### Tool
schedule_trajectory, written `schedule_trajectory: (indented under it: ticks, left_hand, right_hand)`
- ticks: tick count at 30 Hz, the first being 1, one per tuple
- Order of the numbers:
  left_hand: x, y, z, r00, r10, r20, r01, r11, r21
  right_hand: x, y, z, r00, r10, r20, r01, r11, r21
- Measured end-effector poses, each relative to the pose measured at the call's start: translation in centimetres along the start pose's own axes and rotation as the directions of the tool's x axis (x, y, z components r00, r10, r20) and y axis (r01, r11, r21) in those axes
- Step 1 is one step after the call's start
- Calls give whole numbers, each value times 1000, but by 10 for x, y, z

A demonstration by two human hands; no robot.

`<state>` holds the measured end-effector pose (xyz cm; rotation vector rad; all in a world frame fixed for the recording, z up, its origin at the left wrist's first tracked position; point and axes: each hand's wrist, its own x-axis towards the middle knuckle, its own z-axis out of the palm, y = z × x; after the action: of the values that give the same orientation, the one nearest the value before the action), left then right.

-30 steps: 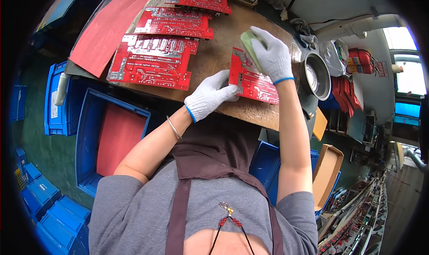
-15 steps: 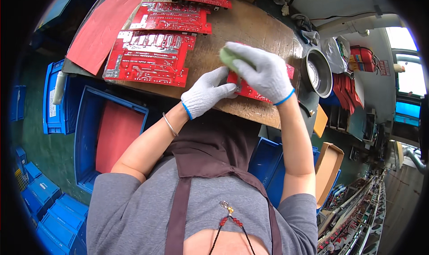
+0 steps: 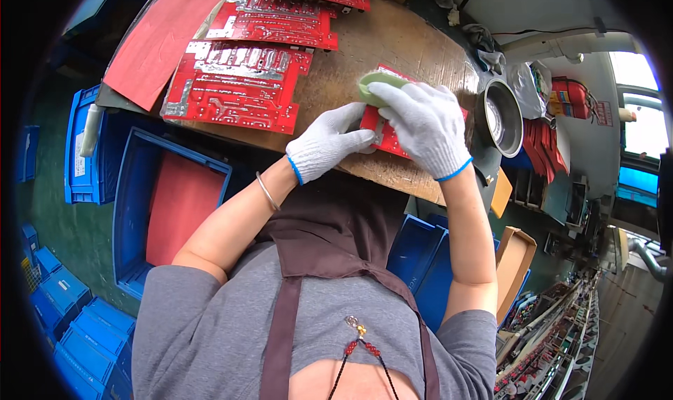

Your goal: Snip excess component leads and clean the surface of printed circuit boards.

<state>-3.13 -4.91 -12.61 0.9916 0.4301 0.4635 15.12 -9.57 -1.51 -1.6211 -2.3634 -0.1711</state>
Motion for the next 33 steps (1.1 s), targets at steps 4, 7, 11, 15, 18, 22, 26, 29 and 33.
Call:
schedule_trajectory:
  ticks: [4,7,11,15,18,22,26,29,33]
  left_hand:
    - [-3,1,0,1000,-1,-22,1,1000,-9]
    - [3,1,-1,1000,-3,-6,3,1000,-5]
    - [3,0,2,1000,0,-1,0,1000,6]
    - [-2,0,2,999,12,-43,-13,999,-32]
    - [0,3,2,999,19,-31,-19,1000,16]
    - [1,0,5,998,40,-43,-39,999,8]
    - [0,-1,4,999,-13,-43,12,1000,-28]
    - [0,3,4,999,9,-32,-8,1000,28]
    - [1,4,8,998,47,-51,-43,995,86]
  right_hand:
    - [-15,16,-10,986,134,-97,-133,991,13]
    - [-16,-13,16,994,104,-35,-105,993,-48]
    - [-5,-3,8,995,77,-66,-76,997,19]
    - [-18,10,-3,974,169,-153,-164,985,46]
    - [-18,-8,20,989,121,-89,-120,993,25]
    - [-2,-9,18,996,78,-50,-76,996,40]
    - [-17,11,-7,954,226,-199,-201,969,142]
    - [-25,-2,10,979,128,-161,-126,992,20]
    - [-3,-12,33,983,87,-163,-89,996,-5]
